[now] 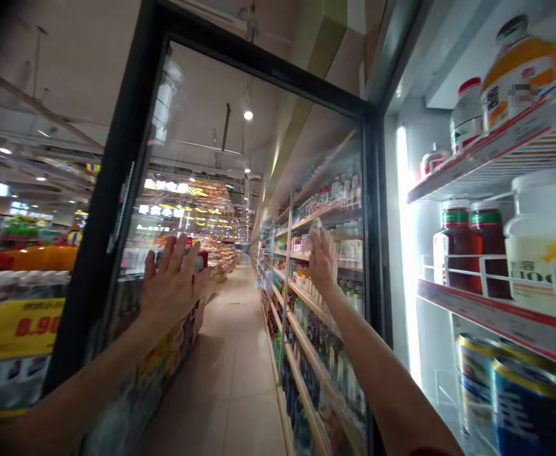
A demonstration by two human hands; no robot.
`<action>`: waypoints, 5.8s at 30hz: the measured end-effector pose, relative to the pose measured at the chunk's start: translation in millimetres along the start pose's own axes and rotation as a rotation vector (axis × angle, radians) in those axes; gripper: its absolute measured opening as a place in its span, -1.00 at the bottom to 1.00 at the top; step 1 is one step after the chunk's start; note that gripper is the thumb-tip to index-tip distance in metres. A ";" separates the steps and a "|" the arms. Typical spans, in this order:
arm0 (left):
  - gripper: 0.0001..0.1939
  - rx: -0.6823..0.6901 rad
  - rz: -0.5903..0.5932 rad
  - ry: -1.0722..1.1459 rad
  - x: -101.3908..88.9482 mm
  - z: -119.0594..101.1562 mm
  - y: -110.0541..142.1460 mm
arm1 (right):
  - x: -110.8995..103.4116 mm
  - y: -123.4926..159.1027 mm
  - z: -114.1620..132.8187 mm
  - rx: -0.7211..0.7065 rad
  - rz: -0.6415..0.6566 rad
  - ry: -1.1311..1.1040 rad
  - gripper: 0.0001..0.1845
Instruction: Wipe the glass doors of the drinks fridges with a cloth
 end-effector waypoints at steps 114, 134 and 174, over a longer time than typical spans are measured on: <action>-0.40 0.053 -0.017 0.029 2.0 15.2 24.2 | 8.5 96.1 27.3 0.124 -0.094 -0.035 -0.56; -0.31 0.073 0.069 0.068 23.2 -45.2 59.5 | 28.2 165.4 73.0 -0.103 0.107 -0.044 -0.56; -0.43 0.121 0.189 0.063 55.5 -40.2 135.2 | 40.4 195.1 101.2 0.048 0.028 -0.007 -0.48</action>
Point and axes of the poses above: each hand's wrist, its own y-axis away from the middle knuckle, its own x-axis out of the palm, z = x × y, the point moved 4 cm from there along -y, towards the middle knuckle, and after that the axes turned 14 degrees about z, right-handed, at the moved point
